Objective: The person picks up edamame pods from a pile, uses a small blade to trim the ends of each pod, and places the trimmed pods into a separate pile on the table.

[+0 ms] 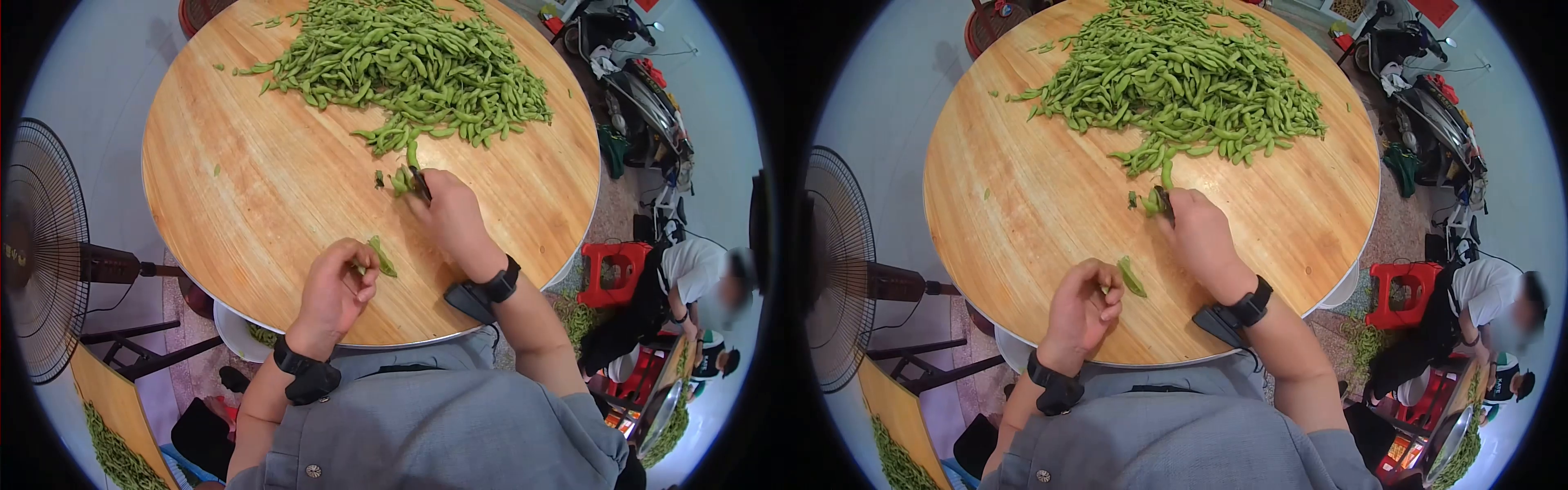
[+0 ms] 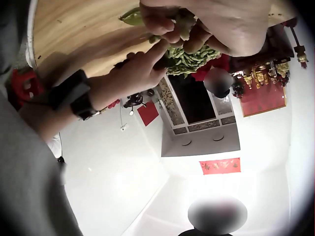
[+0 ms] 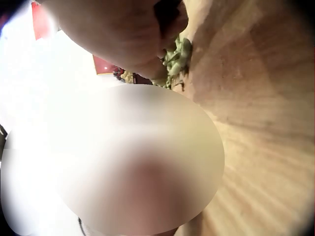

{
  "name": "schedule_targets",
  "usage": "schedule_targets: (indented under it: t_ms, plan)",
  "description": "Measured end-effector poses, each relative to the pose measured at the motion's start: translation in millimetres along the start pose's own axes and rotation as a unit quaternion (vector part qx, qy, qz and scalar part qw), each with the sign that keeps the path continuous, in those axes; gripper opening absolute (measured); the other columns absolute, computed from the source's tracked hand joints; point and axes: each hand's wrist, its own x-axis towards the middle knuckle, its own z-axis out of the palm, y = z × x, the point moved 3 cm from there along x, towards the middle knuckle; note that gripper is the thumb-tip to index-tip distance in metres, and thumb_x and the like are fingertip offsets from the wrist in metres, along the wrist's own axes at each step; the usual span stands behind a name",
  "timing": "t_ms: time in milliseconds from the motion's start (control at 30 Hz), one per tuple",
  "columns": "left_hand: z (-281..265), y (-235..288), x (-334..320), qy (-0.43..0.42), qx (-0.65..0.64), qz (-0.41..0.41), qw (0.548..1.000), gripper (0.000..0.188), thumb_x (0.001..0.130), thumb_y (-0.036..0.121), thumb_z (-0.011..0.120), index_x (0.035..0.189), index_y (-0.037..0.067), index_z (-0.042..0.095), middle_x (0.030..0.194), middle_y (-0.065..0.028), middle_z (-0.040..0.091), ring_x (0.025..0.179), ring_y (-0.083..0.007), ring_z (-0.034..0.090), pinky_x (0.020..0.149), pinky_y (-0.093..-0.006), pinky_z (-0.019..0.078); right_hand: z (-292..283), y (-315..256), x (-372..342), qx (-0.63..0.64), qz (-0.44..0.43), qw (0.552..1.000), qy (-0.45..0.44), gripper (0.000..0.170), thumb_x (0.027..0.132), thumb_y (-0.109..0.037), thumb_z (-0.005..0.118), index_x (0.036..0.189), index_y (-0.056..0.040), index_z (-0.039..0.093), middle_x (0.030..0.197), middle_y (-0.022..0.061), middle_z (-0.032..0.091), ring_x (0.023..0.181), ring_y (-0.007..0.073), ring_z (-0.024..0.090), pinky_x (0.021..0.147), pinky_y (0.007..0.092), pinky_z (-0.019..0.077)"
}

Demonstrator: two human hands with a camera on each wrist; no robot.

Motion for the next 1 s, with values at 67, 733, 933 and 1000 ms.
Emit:
schedule_targets:
  t_ms: [67,733,933,1000]
  plan:
    - [5.1,-0.8,2.8,0.011,0.027,-0.014,0.999,0.017,0.089,0.017,0.045,0.088,0.002,0.052,0.075,-0.0066,0.051,0.058,-0.0116,0.044,0.044,-0.0203,0.0330,-5.3,-0.2,-0.5,-0.004,-0.005,0.999,0.033,0.019,0.076,-0.017,0.063,0.082,-0.0003,0.056,0.072,0.0167,0.057,0.064,0.0340,0.055,0.058,0.0401,0.0448]
    - [39.1,-32.3,13.9,-0.017,0.135,-0.032,0.990,0.007,0.090,0.012,0.047,0.090,0.005,0.048,0.069,-0.0040,0.050,0.051,-0.0046,0.036,0.043,-0.0173,0.0283,-41.7,-5.7,-76.9,0.532,0.297,0.766,-0.208,0.030,0.093,-0.013,0.041,0.121,-0.0040,0.043,0.065,-0.0002,0.047,0.046,0.0047,0.039,0.041,0.0194,0.0324]
    - [37.5,-35.1,10.1,-0.023,0.244,-0.060,0.968,0.009,0.090,0.017,0.049,0.091,0.008,0.052,0.065,0.0031,0.047,0.049,-0.0014,0.035,0.043,-0.0155,0.0249,-48.8,-8.5,-76.6,0.510,0.259,0.768,-0.288,0.040,0.091,-0.011,0.039,0.131,-0.0054,0.036,0.066,0.0021,0.051,0.047,0.0063,0.045,0.044,0.0211,0.0379]
    - [36.8,-36.4,10.9,-0.016,0.252,-0.058,0.966,0.010,0.090,0.016,0.049,0.091,0.006,0.051,0.065,0.0019,0.046,0.048,-0.0026,0.034,0.042,-0.0161,0.0249,-48.6,-7.7,-79.0,0.515,0.271,0.759,-0.293,0.041,0.091,-0.011,0.039,0.132,-0.0057,0.035,0.067,0.0021,0.051,0.047,0.0065,0.044,0.044,0.0211,0.0386]
